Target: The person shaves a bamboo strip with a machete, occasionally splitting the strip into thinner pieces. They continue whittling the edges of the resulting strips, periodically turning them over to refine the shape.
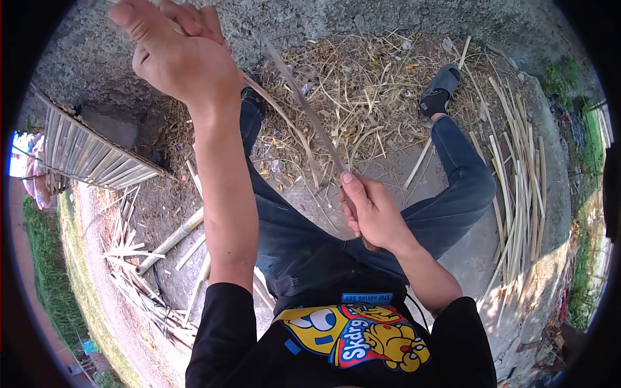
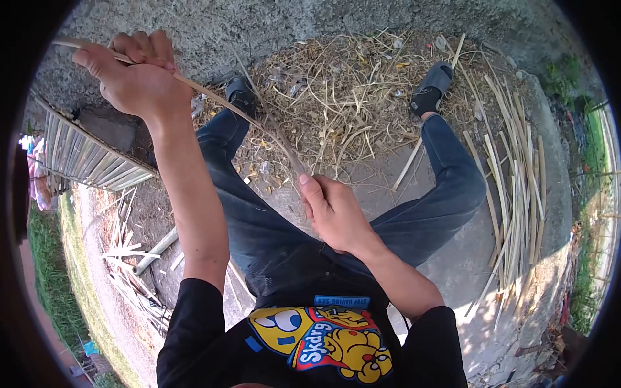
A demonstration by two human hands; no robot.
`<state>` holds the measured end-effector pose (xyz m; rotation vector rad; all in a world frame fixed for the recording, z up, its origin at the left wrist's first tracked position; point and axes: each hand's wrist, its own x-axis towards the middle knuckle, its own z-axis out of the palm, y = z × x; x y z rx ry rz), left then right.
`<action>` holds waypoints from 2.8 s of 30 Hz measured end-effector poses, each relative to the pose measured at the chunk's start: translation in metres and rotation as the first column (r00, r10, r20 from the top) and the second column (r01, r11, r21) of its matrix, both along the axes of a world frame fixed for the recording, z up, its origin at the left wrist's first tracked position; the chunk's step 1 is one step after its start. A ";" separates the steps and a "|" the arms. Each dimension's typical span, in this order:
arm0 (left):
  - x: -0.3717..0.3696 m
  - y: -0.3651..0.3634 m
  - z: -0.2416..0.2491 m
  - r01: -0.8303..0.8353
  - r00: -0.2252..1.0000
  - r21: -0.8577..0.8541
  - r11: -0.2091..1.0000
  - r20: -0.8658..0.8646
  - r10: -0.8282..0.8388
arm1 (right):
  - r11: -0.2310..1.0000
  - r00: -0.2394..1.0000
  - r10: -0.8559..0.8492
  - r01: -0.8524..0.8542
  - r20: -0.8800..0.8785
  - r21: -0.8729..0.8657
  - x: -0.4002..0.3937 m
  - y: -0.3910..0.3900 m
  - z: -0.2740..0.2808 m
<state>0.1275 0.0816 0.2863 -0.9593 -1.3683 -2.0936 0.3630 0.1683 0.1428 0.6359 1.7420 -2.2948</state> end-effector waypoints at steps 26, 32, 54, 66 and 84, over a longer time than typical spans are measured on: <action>0.001 0.012 -0.062 -0.026 0.998 -0.164 0.986 0.043 0.034 | 0.979 0.959 0.201 -0.201 0.200 -0.016 0.019 -0.018 -0.062; -0.002 -0.064 0.013 0.064 0.998 0.112 0.992 -0.032 -0.061 | 0.680 0.977 0.192 -0.064 0.093 -0.731 0.011 0.010 -0.024; -0.028 -0.021 -0.036 -0.168 0.948 -0.061 0.984 0.265 0.178 | 0.968 0.975 0.182 -0.200 0.125 0.154 0.011 -0.026 -0.034; -0.002 -0.026 0.039 -0.280 0.959 -0.148 0.949 0.013 0.285 | 0.886 0.947 0.312 -0.260 0.080 -0.384 0.002 -0.009 0.010; -0.024 0.023 -0.016 0.059 0.998 0.156 0.986 -0.041 -0.053 | 0.960 0.902 -0.207 0.262 -0.378 0.099 0.004 -0.005 -0.002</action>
